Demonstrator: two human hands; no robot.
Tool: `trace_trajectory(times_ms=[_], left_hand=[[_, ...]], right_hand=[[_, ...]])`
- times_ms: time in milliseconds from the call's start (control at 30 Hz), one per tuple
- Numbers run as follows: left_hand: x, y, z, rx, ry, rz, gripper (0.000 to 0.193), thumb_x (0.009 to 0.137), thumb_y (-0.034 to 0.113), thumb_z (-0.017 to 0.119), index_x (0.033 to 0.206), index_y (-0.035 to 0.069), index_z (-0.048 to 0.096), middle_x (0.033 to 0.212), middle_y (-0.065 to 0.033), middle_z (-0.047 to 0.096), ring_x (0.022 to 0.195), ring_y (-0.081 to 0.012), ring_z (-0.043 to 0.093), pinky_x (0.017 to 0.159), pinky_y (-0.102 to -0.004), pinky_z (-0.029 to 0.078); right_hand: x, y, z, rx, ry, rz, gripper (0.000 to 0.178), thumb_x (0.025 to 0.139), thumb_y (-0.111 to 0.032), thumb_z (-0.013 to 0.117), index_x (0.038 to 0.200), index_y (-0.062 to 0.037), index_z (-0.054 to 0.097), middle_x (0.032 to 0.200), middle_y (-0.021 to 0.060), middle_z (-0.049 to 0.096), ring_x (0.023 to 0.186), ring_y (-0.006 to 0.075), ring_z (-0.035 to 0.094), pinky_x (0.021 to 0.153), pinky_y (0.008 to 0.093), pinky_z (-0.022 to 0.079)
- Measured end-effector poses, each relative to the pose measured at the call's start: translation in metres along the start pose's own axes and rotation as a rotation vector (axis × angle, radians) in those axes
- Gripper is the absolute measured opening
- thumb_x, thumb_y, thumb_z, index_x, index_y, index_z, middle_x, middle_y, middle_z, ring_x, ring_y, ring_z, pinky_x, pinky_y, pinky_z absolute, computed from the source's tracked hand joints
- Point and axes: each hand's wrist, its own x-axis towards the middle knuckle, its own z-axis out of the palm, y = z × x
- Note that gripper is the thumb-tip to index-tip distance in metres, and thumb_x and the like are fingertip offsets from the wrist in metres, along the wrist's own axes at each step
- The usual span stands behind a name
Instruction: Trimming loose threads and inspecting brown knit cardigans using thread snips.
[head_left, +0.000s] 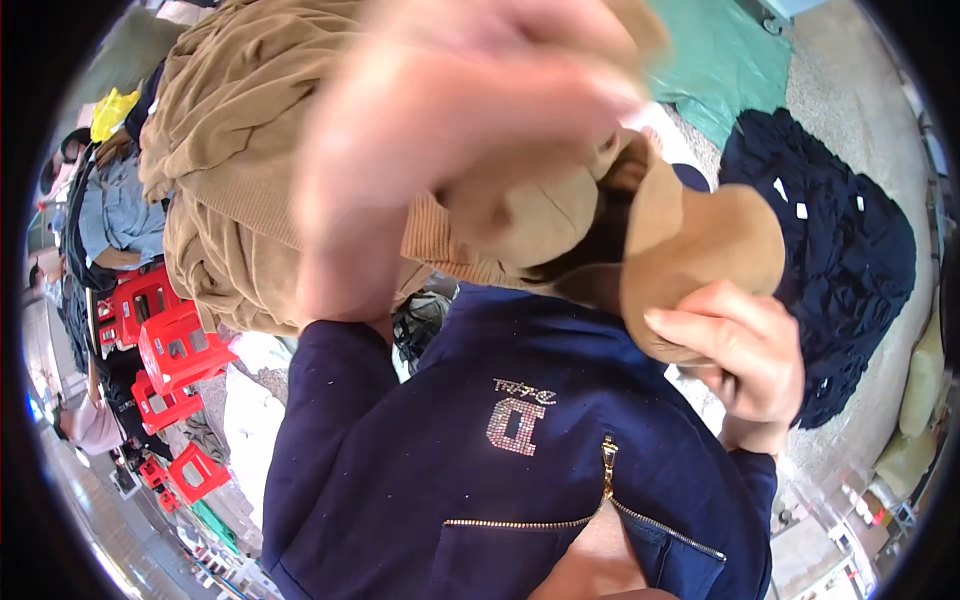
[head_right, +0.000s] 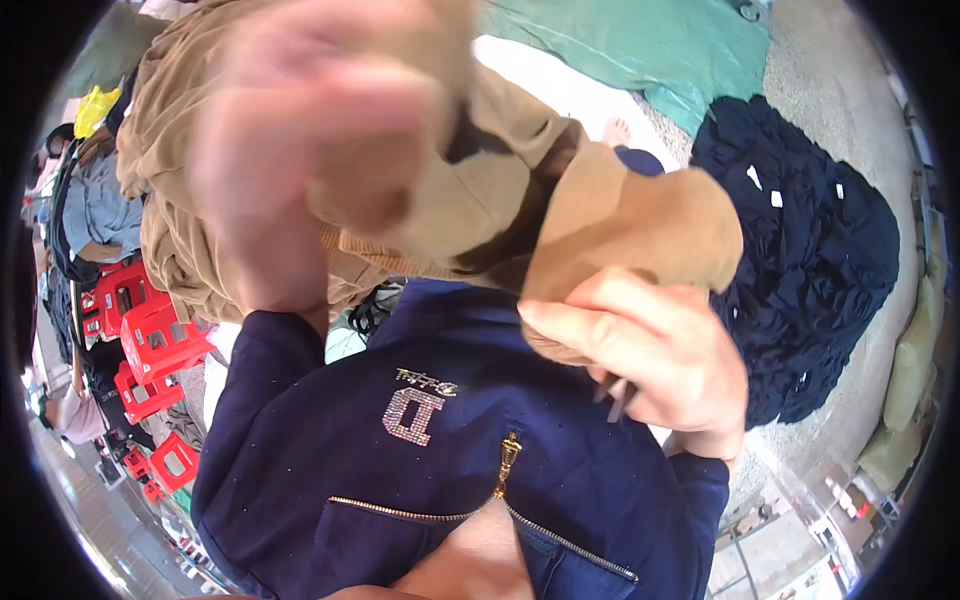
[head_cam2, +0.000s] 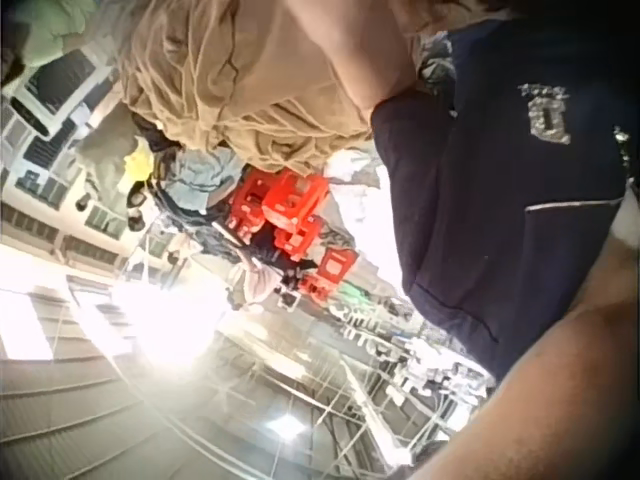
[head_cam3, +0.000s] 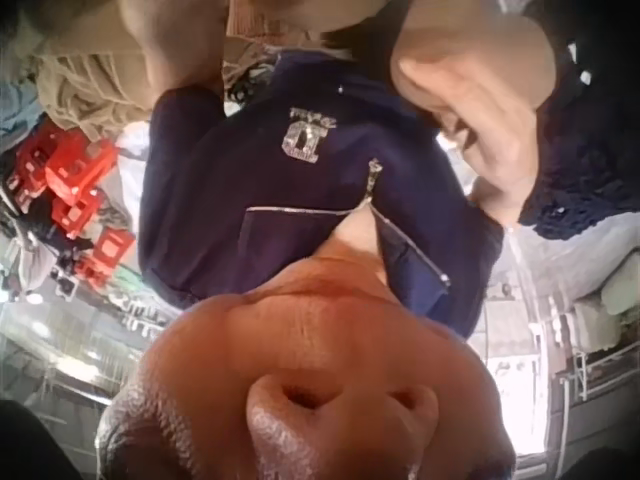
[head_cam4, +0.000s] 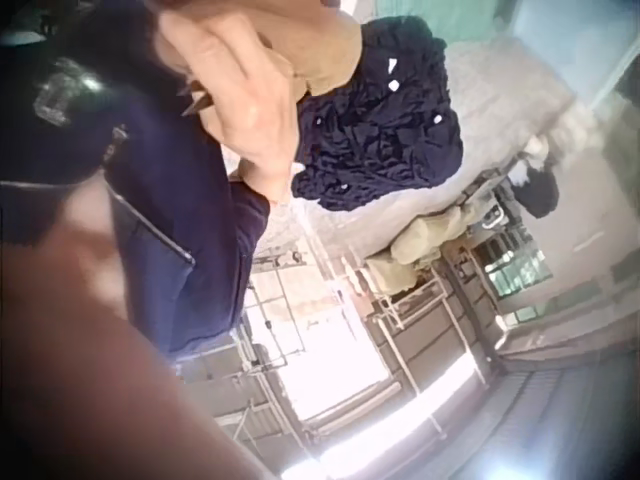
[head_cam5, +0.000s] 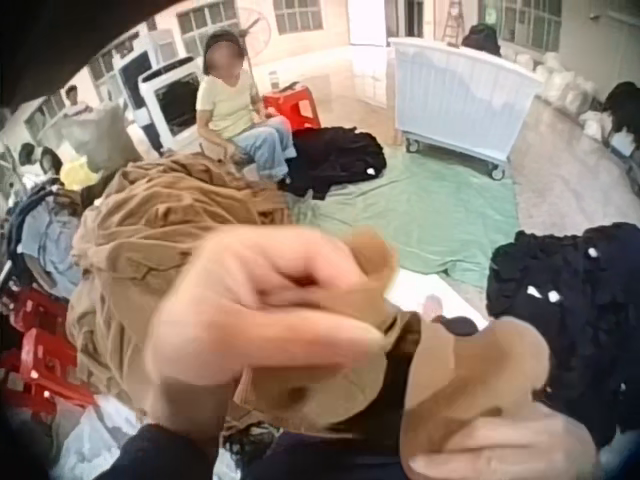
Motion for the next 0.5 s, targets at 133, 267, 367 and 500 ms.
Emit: trace_trajectory(times_ms=[133,267,367,500], left_hand=[[0.063,-0.103,0.028,0.078,-0.268,0.122,0.017,0.085,0.013,0.071,0.096,0.000,0.067,0.083,0.0006,0.065,0.079,-0.0056,0.057,0.071,-0.0213,0.045],[0.063,-0.134,0.025,-0.106,-0.239,0.006,0.015,0.092,0.011,0.065,0.100,-0.002,0.066,0.083,0.0011,0.062,0.077,-0.0059,0.055,0.069,-0.0225,0.045],[0.062,-0.139,0.023,-0.152,-0.217,0.058,0.016,0.093,0.011,0.064,0.101,-0.003,0.066,0.084,0.0012,0.062,0.077,-0.0059,0.055,0.070,-0.0223,0.045],[0.056,-0.127,0.020,0.025,-0.104,0.197,0.013,0.093,0.010,0.061,0.098,-0.001,0.065,0.082,0.0022,0.061,0.077,-0.0048,0.052,0.069,-0.0231,0.045]], right_hand=[[-0.004,0.049,0.035,-0.455,0.336,-0.163,0.038,0.062,0.004,0.066,0.099,0.0036,0.062,0.094,0.0128,0.065,0.062,0.0186,0.063,0.057,0.0294,0.051],[0.005,0.083,0.056,-0.467,0.405,-0.112,0.034,0.060,0.004,0.067,0.094,0.0011,0.066,0.093,0.0101,0.063,0.065,0.0210,0.062,0.057,0.0291,0.051],[0.011,0.100,0.060,-0.475,0.423,-0.153,0.033,0.059,0.003,0.068,0.092,0.0025,0.067,0.090,0.0098,0.060,0.067,0.0216,0.062,0.056,0.0300,0.050],[0.024,0.092,0.053,-0.557,0.485,-0.386,0.038,0.057,-0.001,0.064,0.094,0.0054,0.067,0.089,0.0125,0.061,0.070,0.0254,0.063,0.058,0.0330,0.052]])
